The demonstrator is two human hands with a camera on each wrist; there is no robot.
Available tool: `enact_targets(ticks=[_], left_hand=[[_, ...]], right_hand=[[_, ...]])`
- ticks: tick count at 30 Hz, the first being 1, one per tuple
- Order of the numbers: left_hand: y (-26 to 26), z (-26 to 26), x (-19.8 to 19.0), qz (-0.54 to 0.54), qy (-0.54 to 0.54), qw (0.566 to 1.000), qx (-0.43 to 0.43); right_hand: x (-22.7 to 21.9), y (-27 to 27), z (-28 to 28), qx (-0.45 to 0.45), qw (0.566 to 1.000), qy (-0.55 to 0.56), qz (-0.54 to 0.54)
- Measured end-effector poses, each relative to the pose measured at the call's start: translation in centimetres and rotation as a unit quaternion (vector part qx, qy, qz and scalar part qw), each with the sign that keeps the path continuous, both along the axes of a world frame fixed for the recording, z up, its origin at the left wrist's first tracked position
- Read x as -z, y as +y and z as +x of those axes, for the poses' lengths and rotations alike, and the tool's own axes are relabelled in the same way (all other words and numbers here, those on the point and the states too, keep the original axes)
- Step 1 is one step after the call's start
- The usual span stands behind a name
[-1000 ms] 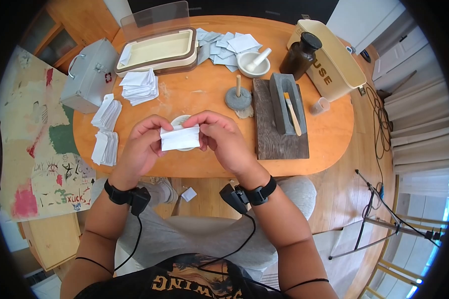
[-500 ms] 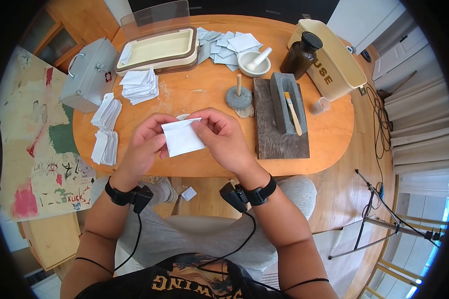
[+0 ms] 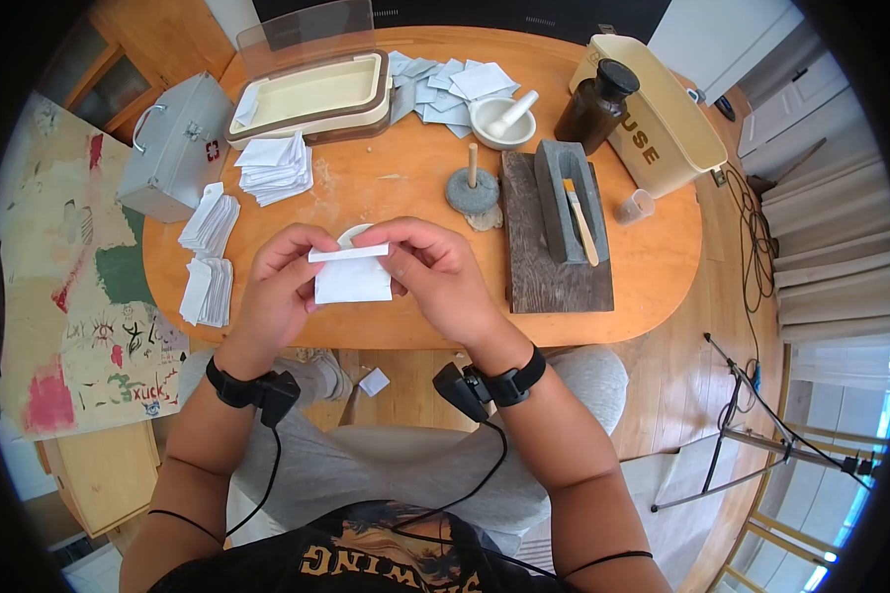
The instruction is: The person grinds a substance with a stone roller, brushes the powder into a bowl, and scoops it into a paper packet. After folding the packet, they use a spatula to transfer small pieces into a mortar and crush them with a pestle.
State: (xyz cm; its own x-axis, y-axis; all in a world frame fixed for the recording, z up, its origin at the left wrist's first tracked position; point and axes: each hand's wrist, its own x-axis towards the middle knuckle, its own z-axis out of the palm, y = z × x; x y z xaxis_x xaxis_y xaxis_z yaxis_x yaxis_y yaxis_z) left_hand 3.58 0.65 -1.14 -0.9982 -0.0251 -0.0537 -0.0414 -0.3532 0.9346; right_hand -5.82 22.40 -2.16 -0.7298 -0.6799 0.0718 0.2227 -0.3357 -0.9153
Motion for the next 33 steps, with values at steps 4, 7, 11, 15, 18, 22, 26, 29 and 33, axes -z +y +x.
enact_targets(ticks=[4,7,11,15,18,22,26,29,33], left_hand=[[0.1,-0.1,0.1,0.060,0.006,0.998,0.015],[0.1,-0.1,-0.1,0.066,0.016,0.997,0.019],[0.0,-0.1,0.2,-0.071,0.025,0.997,0.002],[1.3,-0.3,-0.7,-0.088,-0.019,0.994,-0.068],[0.9,-0.4,-1.6,-0.030,-0.098,0.995,-0.018],[0.5,-0.6,-0.7,-0.022,-0.110,0.994,0.009],[0.6,-0.7,-0.2,-0.051,-0.087,0.995,-0.004],[0.6,-0.9,-0.3,-0.056,-0.077,0.995,-0.012],[0.6,-0.8,-0.1,-0.045,-0.070,0.996,-0.016]], right_hand=[[0.8,0.0,-0.5,-0.012,0.999,-0.023,-0.048],[1.1,0.2,-1.0,-0.038,0.996,0.002,-0.077],[0.4,0.2,-0.4,-0.004,0.997,0.081,-0.002],[0.2,-0.2,0.0,0.031,0.993,0.113,0.031],[0.1,-0.2,0.1,0.062,0.982,0.166,0.060],[0.2,-0.7,0.3,0.078,0.971,0.220,0.054],[-0.5,-0.5,0.4,0.112,0.959,0.234,0.113],[-0.2,-0.5,-0.2,0.100,0.937,0.310,0.129],[-0.2,-0.6,-0.2,0.101,0.937,0.310,0.128]])
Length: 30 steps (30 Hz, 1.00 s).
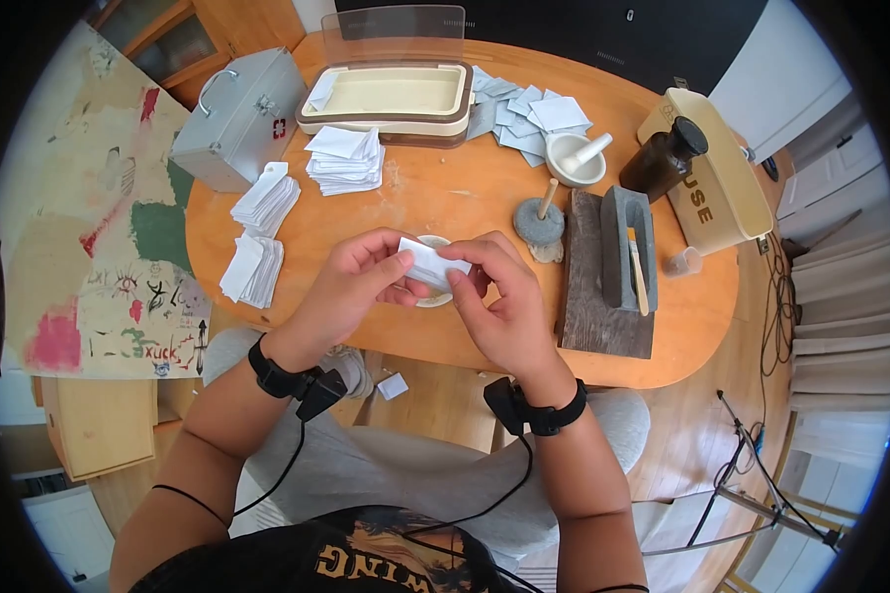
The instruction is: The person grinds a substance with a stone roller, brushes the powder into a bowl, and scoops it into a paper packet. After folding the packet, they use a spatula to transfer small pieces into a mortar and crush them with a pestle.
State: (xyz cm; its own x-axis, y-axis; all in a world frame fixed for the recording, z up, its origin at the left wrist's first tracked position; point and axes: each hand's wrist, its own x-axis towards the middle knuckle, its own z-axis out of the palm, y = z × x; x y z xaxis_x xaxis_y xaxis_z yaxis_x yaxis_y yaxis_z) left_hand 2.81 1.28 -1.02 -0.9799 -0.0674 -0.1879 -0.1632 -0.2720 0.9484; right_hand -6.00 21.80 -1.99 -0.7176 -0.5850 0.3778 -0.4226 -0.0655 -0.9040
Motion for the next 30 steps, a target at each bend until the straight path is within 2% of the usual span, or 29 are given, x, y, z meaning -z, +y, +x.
enact_targets(ticks=[8,17,24,26,30], left_hand=[[0.1,0.0,0.4,0.006,0.006,1.000,-0.002],[0.3,0.0,0.3,0.025,-0.006,1.000,-0.001],[0.2,0.0,0.5,0.009,-0.013,1.000,-0.019],[0.1,-0.1,0.6,0.007,-0.012,1.000,-0.016],[0.0,-0.1,0.7,0.005,-0.013,1.000,-0.013]], right_hand=[[0.2,0.1,-0.1,-0.001,1.000,0.007,0.008],[0.7,0.3,-0.5,-0.020,0.998,-0.045,-0.032],[0.6,0.2,-0.2,-0.023,0.997,-0.072,-0.009],[0.8,-0.3,0.2,-0.033,0.984,-0.167,-0.054],[1.6,-0.1,0.1,-0.075,0.972,-0.224,-0.014]])
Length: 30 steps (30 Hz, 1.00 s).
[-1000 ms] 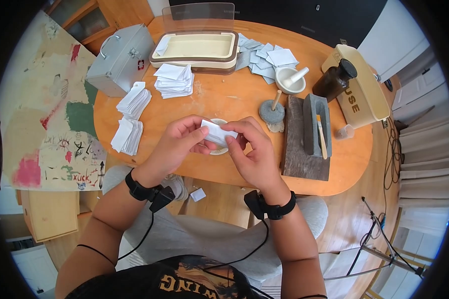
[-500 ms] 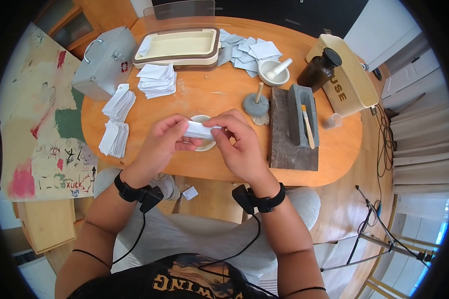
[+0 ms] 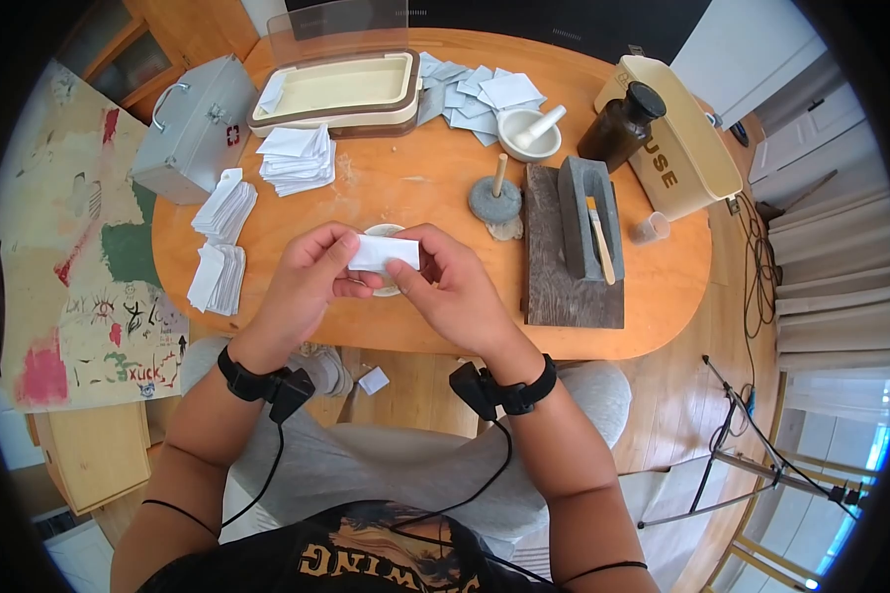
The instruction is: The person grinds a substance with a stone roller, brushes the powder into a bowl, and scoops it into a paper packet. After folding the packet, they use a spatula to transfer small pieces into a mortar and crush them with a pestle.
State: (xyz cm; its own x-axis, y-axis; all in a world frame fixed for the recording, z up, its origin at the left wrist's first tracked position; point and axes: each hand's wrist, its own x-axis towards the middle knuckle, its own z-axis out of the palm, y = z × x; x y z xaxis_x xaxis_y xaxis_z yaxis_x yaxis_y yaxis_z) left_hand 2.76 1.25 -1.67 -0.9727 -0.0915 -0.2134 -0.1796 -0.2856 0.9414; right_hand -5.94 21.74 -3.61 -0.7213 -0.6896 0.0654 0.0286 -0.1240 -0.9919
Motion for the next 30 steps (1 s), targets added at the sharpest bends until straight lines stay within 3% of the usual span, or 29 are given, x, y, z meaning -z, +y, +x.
enact_targets(ticks=[17,19,21,22,24,27,30], left_hand=[[0.7,0.1,-0.1,-0.048,0.036,0.998,-0.008],[0.8,0.0,-0.1,-0.071,0.058,0.996,-0.004],[0.5,-0.1,0.2,-0.024,0.012,1.000,-0.003],[0.6,-0.1,0.4,-0.024,0.011,1.000,-0.003],[0.7,-0.1,0.9,0.119,-0.023,0.993,-0.003],[0.8,-0.1,1.7,0.213,-0.020,0.976,0.029],[1.2,0.0,1.6,0.223,-0.035,0.974,0.029]], right_hand=[[-0.5,-0.3,0.7,0.066,0.991,0.081,0.083],[-0.7,-0.5,0.9,0.073,0.994,0.062,0.051],[-1.1,-0.5,1.1,0.079,0.996,0.042,0.019],[-1.3,-0.3,1.1,0.091,0.991,0.095,0.030],[-1.6,-0.2,1.2,0.103,0.983,0.146,0.041],[-1.8,-0.2,1.4,0.119,0.978,0.168,0.029],[-1.5,-0.1,1.3,0.119,0.968,0.219,0.019]])
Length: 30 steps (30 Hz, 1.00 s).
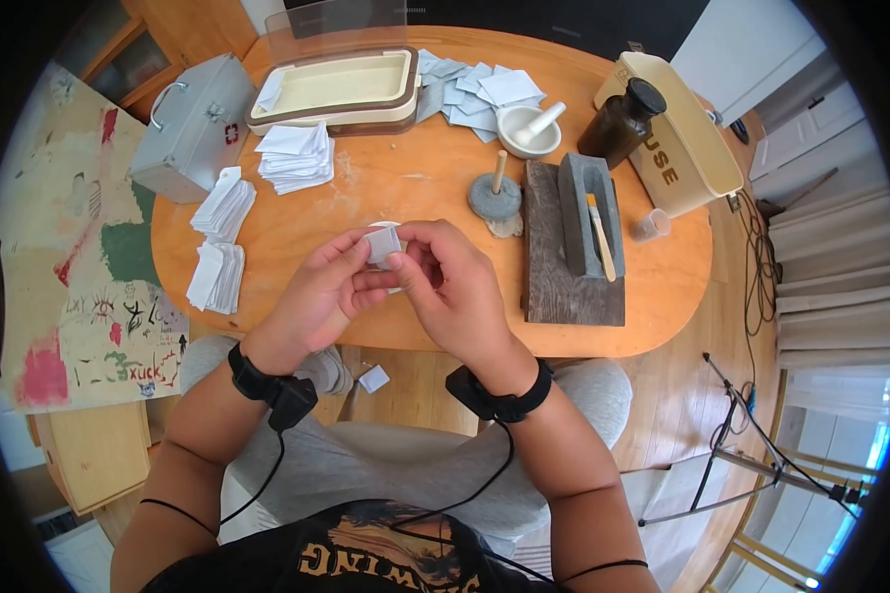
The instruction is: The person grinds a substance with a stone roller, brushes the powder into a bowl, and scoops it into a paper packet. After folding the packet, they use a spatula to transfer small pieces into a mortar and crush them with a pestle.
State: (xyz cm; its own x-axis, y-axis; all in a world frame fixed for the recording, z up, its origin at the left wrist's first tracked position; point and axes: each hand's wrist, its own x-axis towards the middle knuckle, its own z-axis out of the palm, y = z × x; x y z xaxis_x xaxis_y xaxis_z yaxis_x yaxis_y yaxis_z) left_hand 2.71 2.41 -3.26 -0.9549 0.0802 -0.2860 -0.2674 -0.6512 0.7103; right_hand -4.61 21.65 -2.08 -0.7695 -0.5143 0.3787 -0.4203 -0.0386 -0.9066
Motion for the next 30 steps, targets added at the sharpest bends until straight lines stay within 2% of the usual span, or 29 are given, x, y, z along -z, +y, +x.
enact_targets(ticks=[6,8,13,15,17,21,23,25,27,29,30], left_hand=[[0.3,0.1,0.0,-0.037,-0.001,0.999,-0.001],[0.2,0.1,0.4,-0.047,0.006,0.999,0.004],[0.1,0.1,0.3,-0.061,0.023,0.998,0.010],[0.2,0.2,-0.5,-0.108,0.017,0.994,0.006],[0.3,0.2,-0.8,-0.121,0.012,0.993,-0.004],[0.2,0.2,-0.7,-0.152,0.006,0.988,-0.013],[0.3,0.2,-0.4,-0.154,0.007,0.988,-0.019],[0.3,0.2,-0.4,-0.155,0.007,0.988,-0.025],[0.3,0.1,-0.5,-0.139,0.007,0.990,-0.038],[0.0,0.1,0.0,-0.108,0.008,0.993,-0.037],[-0.1,0.0,0.3,-0.078,0.008,0.996,-0.035]], right_hand=[[-0.7,0.0,0.2,0.010,0.999,-0.029,-0.033],[-0.9,0.4,-0.1,-0.009,0.998,0.045,0.033],[-1.5,0.1,-0.1,-0.016,0.996,0.075,0.044],[-1.4,0.1,0.0,-0.005,0.996,0.075,0.050],[-0.8,0.2,0.0,0.016,0.999,0.027,0.043],[-0.4,0.3,-0.5,0.029,0.996,0.048,0.065],[-0.3,0.1,-0.5,0.040,0.999,0.021,0.021],[-0.1,0.2,-0.7,0.037,0.999,0.010,0.030],[-0.2,0.2,-0.6,0.034,0.999,-0.001,0.039],[-0.4,-0.2,-0.3,0.038,0.996,-0.079,-0.029],[-0.3,-0.1,-0.4,0.038,0.996,-0.080,-0.029]])
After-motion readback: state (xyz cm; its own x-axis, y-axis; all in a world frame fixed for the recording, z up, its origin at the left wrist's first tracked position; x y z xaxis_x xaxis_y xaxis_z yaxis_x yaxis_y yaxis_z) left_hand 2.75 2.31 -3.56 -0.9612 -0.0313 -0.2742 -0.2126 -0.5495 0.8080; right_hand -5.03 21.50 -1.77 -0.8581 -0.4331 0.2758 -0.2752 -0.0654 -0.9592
